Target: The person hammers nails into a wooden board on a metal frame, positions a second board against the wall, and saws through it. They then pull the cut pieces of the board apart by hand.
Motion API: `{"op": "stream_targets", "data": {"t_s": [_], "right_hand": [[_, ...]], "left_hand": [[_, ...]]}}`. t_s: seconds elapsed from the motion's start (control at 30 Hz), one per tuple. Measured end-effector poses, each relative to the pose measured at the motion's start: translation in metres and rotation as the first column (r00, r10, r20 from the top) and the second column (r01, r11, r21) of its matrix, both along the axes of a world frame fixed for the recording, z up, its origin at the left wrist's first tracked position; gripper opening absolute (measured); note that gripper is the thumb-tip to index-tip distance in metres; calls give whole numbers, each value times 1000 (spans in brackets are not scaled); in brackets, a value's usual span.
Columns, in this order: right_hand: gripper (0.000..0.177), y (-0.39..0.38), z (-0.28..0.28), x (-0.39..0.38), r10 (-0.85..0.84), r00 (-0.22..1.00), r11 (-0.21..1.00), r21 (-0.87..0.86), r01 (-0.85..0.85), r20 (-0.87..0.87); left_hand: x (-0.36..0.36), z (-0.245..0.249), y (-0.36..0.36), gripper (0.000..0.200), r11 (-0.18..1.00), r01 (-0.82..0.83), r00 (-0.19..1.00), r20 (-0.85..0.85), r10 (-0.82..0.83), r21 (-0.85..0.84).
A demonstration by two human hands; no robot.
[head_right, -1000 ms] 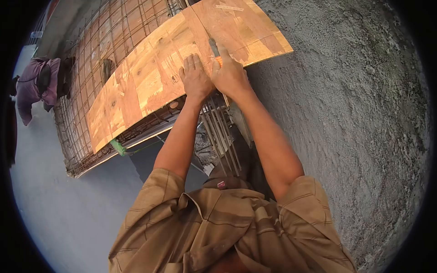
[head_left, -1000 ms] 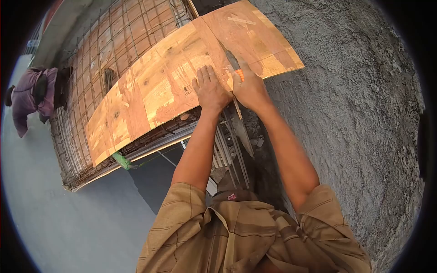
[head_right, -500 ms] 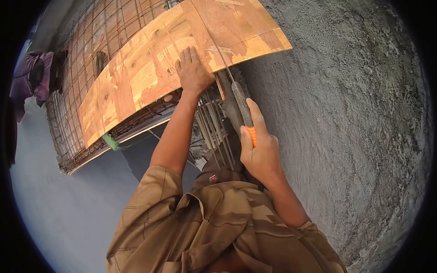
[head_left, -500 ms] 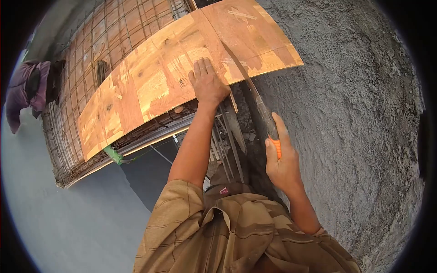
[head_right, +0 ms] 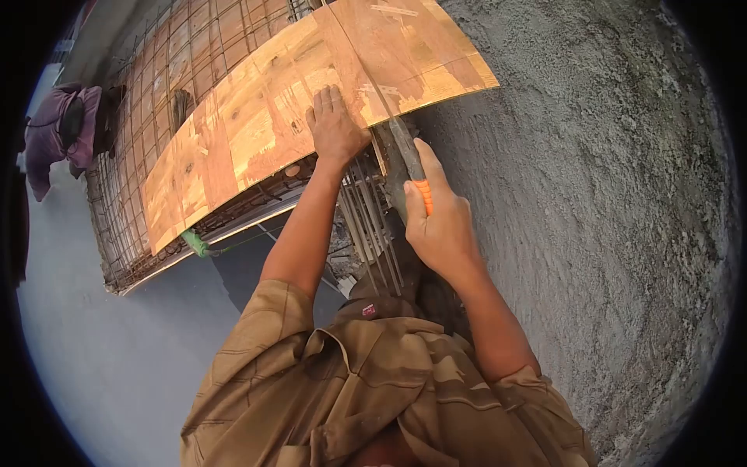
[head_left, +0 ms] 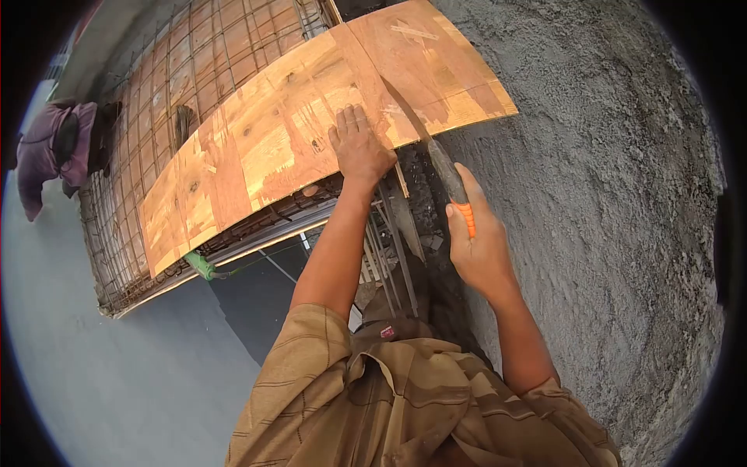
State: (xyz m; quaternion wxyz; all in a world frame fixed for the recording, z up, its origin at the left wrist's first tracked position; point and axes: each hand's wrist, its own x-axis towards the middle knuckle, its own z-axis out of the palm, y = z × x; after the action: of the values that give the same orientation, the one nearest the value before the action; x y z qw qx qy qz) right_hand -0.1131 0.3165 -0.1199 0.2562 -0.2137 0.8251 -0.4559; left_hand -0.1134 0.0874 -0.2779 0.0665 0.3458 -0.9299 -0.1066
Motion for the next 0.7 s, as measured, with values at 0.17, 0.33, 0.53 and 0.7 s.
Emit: {"op": "stream_targets", "data": {"t_s": [0.17,0.33,0.53,0.7], "right_hand": [[59,-81,-59,-54,34,996,998,56,-29,-80],[59,27,1,30,-13,1000,992,-128,9,-29],[57,-90,-72,-58,20,991,999,34,-15,-130],[59,40,-13,36,21,990,994,-99,-36,-142]], "left_hand": [[8,-4,5,101,998,-28,998,-49,30,52],[11,-9,5,100,1000,-11,998,56,12,-14],[6,10,-1,98,1000,-9,1000,-17,9,14],[13,0,9,93,1000,-13,1000,20,13,9]]}}
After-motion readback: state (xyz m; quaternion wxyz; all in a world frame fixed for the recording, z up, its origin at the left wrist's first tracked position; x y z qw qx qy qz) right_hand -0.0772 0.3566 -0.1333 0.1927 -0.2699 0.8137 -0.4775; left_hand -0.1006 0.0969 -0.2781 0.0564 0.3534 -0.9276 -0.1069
